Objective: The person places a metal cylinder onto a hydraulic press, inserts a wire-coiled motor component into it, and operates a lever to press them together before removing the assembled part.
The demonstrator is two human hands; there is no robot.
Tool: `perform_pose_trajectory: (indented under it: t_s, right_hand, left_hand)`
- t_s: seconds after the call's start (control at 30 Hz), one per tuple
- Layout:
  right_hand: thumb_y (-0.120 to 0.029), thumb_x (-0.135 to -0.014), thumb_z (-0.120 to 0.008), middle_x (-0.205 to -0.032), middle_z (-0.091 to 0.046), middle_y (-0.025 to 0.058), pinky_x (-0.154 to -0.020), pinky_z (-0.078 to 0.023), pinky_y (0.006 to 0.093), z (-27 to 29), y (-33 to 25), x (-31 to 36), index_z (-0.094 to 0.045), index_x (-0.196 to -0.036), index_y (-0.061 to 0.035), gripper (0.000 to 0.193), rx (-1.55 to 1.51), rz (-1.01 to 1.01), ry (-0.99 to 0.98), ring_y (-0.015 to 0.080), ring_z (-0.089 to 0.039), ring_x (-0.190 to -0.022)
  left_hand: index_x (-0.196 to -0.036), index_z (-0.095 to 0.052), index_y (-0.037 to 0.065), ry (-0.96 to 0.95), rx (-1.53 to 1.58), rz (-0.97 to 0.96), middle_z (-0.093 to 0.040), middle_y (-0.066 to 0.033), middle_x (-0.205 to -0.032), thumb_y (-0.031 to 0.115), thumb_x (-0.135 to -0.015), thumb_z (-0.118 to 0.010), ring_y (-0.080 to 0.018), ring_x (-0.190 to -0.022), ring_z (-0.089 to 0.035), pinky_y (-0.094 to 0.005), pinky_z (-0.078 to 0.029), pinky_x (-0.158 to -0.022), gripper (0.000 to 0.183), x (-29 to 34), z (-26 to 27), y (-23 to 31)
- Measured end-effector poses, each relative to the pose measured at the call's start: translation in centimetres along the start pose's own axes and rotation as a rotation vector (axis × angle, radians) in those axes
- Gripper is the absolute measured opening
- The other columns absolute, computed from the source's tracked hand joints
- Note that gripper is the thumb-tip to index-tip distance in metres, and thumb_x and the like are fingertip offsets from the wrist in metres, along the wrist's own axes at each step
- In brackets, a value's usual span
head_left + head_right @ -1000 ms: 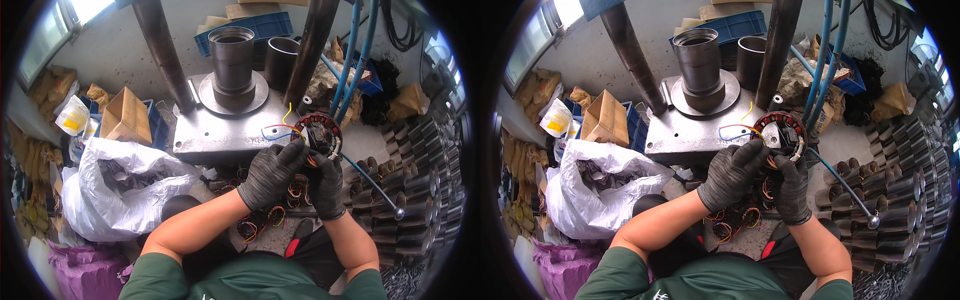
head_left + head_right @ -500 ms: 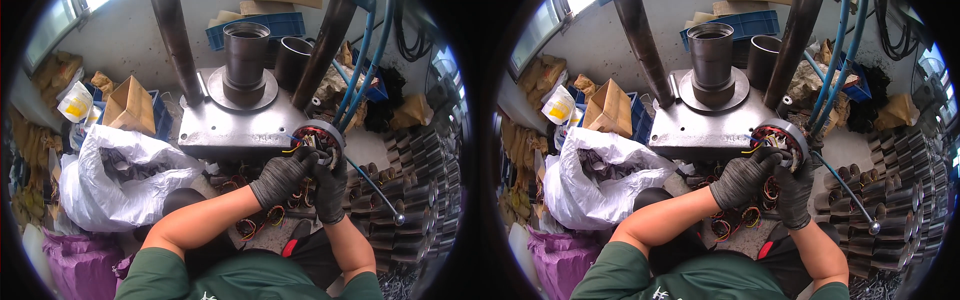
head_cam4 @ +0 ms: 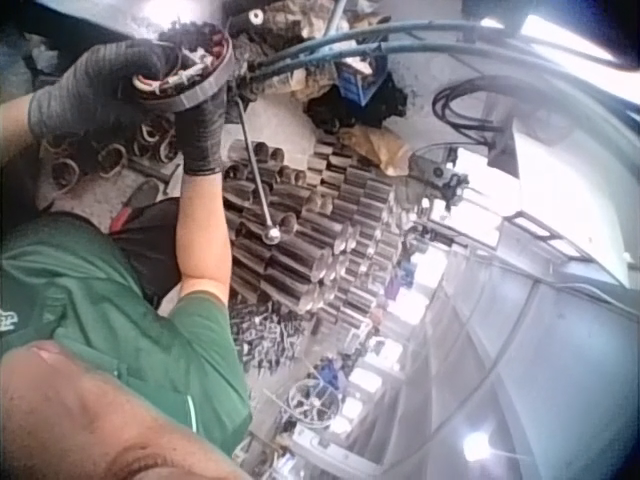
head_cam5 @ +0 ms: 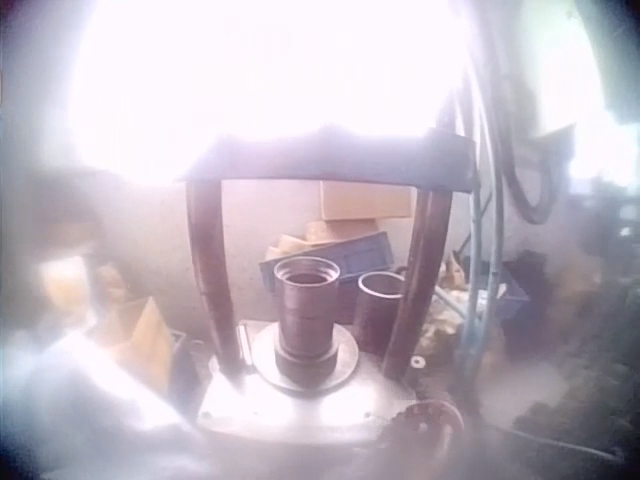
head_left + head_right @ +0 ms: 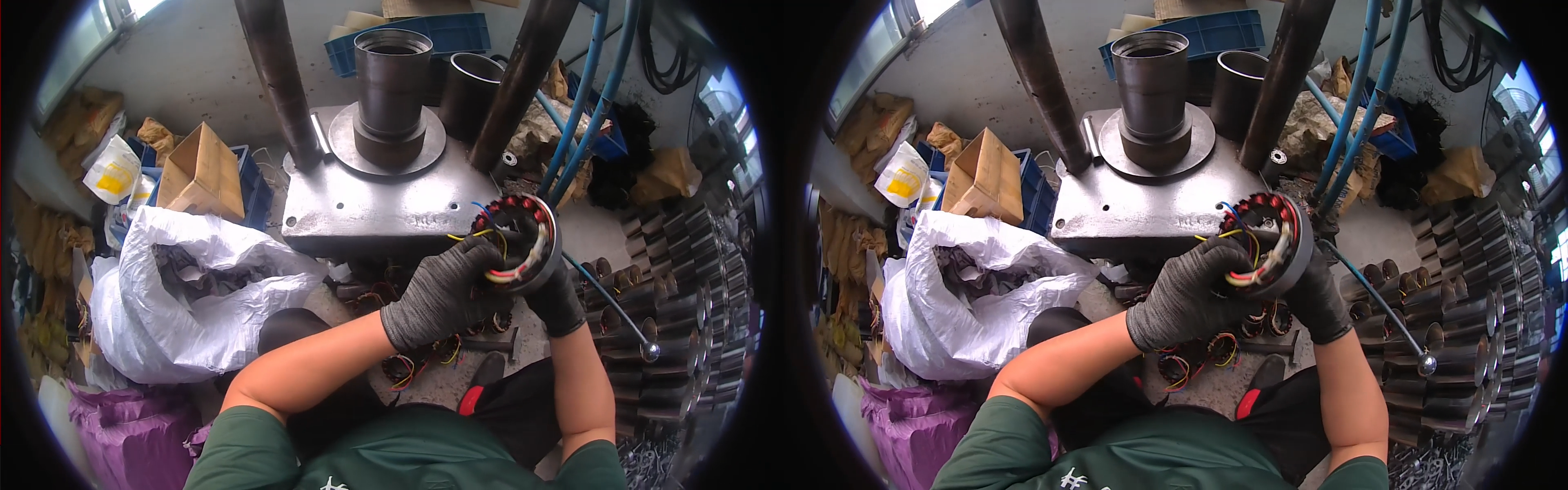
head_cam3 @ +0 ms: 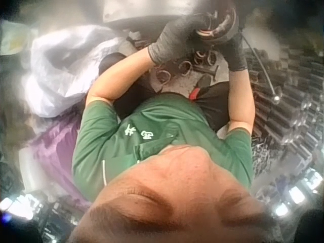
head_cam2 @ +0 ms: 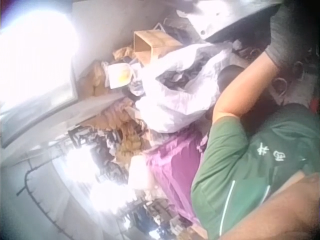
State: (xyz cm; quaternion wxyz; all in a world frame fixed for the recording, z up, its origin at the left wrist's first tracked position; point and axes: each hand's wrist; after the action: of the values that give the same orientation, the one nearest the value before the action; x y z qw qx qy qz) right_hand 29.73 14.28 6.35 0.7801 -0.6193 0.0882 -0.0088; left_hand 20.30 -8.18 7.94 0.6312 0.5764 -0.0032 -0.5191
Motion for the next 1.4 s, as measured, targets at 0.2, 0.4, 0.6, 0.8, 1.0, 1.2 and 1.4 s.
perform_pose_trajectory:
  t_s: [0.2,0.4,0.6,0.8,1.0,1.2,1.4]
  right_hand:
    - [-0.009,-0.085,-0.083,-0.135,-0.065,0.0098,-0.106,-0.053,0.0364,-1.2,-1.1,1.7,-0.047,-0.15,-0.001,0.075,-0.018,0.06,0.076,0.0209,-0.066,-0.119]
    - [-0.02,-0.092,-0.077,-0.136,-0.064,0.0188,-0.099,-0.061,0.0426,-2.0,-2.0,2.8,-0.043,-0.149,-0.0017,0.069,-0.732,-0.094,0.065,0.0288,-0.07,-0.118]
    - [-0.024,-0.104,-0.061,-0.134,-0.065,0.0238,-0.098,-0.061,0.0437,-2.7,-1.5,2.2,-0.046,-0.145,-0.0008,0.05,-0.794,0.059,0.071,0.032,-0.07,-0.117]
    - [-0.029,-0.109,-0.053,-0.143,-0.06,0.0196,-0.105,-0.057,0.0457,-2.6,-0.7,3.6,-0.049,-0.147,-0.0069,0.044,-1.124,0.087,0.05,0.0317,-0.063,-0.127]
    - [-0.028,-0.104,-0.063,-0.14,-0.064,0.0201,-0.097,-0.061,0.0413,-2.9,-3.3,2.5,-0.06,-0.137,-0.0056,0.04,-0.367,0.259,0.236,0.0262,-0.069,-0.116]
    - [-0.028,-0.106,-0.058,-0.151,-0.051,0.0274,-0.097,-0.061,0.0428,-3.3,-3.2,3.3,-0.044,-0.153,-0.0098,0.052,-0.767,0.092,0.312,0.0316,-0.07,-0.115]
    - [-0.034,-0.113,-0.037,-0.126,-0.068,0.027,-0.088,-0.065,0.0408,-4.2,-6.0,2.8,-0.053,-0.141,0.0049,0.051,-1.116,0.045,0.148,0.0277,-0.075,-0.104]
  left_hand:
    - [-0.112,-0.069,0.014,-0.265,-0.062,-0.11,-0.067,-0.0097,-0.119,0.022,-0.069,-0.089,-0.0358,-0.095,-0.071,-0.0447,-0.059,-0.079,0.048,1.3,-0.5,0.0]
    - [-0.11,-0.07,0.016,-0.297,-0.213,-0.312,-0.067,-0.0076,-0.119,0.019,-0.067,-0.085,-0.0326,-0.088,-0.072,-0.0443,-0.058,-0.073,0.046,0.7,0.2,0.2]
    - [-0.122,-0.071,0.018,-0.153,-0.371,-0.504,-0.064,-0.0116,-0.13,0.02,-0.069,-0.087,-0.0263,-0.08,-0.07,-0.0403,-0.057,-0.069,0.055,0.8,0.1,0.4]
    - [-0.155,-0.044,0.019,0.207,-0.084,-0.318,-0.05,-0.024,-0.146,0.022,-0.071,-0.094,-0.0402,-0.116,-0.065,-0.0509,-0.058,-0.092,0.097,0.8,-1.0,1.0]
    - [-0.159,-0.037,0.009,0.113,0.007,-0.178,-0.046,-0.0268,-0.151,0.03,-0.069,-0.096,-0.0465,-0.129,-0.056,-0.0535,-0.051,-0.107,0.11,2.2,-2.5,0.9]
    - [-0.159,-0.04,0.013,0.229,0.014,-0.329,-0.051,-0.0253,-0.147,0.03,-0.067,-0.097,-0.044,-0.127,-0.058,-0.0508,-0.053,-0.103,0.109,1.9,-2.7,0.5]
    - [-0.153,-0.047,0.019,0.266,0.061,-0.342,-0.054,-0.0241,-0.142,0.038,-0.068,-0.096,-0.0429,-0.119,-0.063,-0.0528,-0.056,-0.095,0.099,0.5,-1.6,1.9]
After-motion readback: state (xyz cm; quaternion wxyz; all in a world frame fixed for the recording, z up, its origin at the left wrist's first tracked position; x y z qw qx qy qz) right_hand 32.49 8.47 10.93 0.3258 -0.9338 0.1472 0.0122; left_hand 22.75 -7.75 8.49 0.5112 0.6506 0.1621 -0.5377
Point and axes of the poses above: each hand's wrist, its own x-axis away from the middle knuckle, its own z-axis out of the back of the hand, y = z × x
